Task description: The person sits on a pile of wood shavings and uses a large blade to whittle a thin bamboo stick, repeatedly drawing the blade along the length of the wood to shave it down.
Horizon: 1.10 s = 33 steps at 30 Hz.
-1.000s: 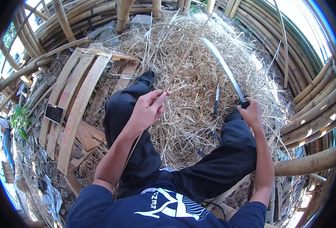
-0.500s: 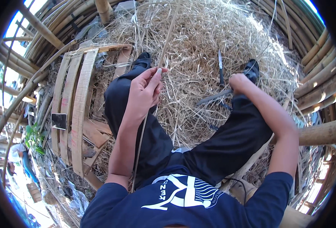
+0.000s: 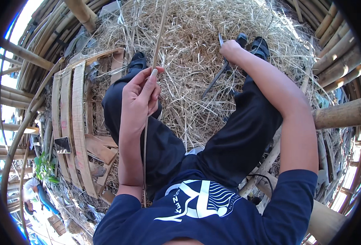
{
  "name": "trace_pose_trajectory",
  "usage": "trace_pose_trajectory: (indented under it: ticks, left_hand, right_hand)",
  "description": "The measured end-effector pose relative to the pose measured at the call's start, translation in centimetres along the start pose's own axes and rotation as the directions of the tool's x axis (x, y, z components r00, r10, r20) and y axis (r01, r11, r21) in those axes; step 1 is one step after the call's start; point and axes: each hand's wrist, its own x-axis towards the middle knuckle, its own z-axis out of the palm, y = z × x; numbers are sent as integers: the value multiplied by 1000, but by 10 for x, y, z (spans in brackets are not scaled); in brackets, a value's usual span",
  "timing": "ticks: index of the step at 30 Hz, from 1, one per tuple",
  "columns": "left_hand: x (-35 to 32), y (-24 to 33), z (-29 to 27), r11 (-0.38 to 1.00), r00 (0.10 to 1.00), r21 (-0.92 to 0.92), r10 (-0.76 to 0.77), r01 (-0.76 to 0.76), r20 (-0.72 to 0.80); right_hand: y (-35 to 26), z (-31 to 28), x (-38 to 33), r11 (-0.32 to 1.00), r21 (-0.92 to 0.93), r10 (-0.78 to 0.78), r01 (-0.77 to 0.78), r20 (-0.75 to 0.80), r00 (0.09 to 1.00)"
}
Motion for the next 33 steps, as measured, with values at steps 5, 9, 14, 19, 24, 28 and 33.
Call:
trace_pose_trajectory:
  ticks: [5, 9, 14, 19, 24, 28, 33]
  left_hand:
    - [-2, -3, -1, 1000, 1000, -19, 5, -5, -8]
    - [1, -4, 2, 1000, 1000, -10, 3, -3, 5]
    - [5, -6, 7, 1000, 1000, 1, -11, 11, 6]
    - [6, -5, 12, 1000, 1000, 8, -27, 27, -1]
    - [7, -7, 14, 1000, 1000, 5, -21, 21, 8]
    - [9, -9, 16, 1000, 999, -3, -28, 28, 24]
    - [9, -8, 16, 1000, 999, -6, -31, 31, 37]
  right_hand:
    - [-4, -25, 7, 996, -83, -38, 41, 46, 998]
    - [-6, -15, 25, 996, -83, -40, 27, -168, 985]
    - [-13, -24, 36, 982, -176, -112, 75, -211, 971]
    - [-21, -50, 27, 934, -299, -263, 194, -211, 941]
    - [-22, -61, 19, 894, -378, -335, 239, -214, 917]
    - [-16, -62, 12, 904, -364, -303, 224, -176, 937]
    - [-10, -61, 6, 921, -343, -263, 184, -199, 944]
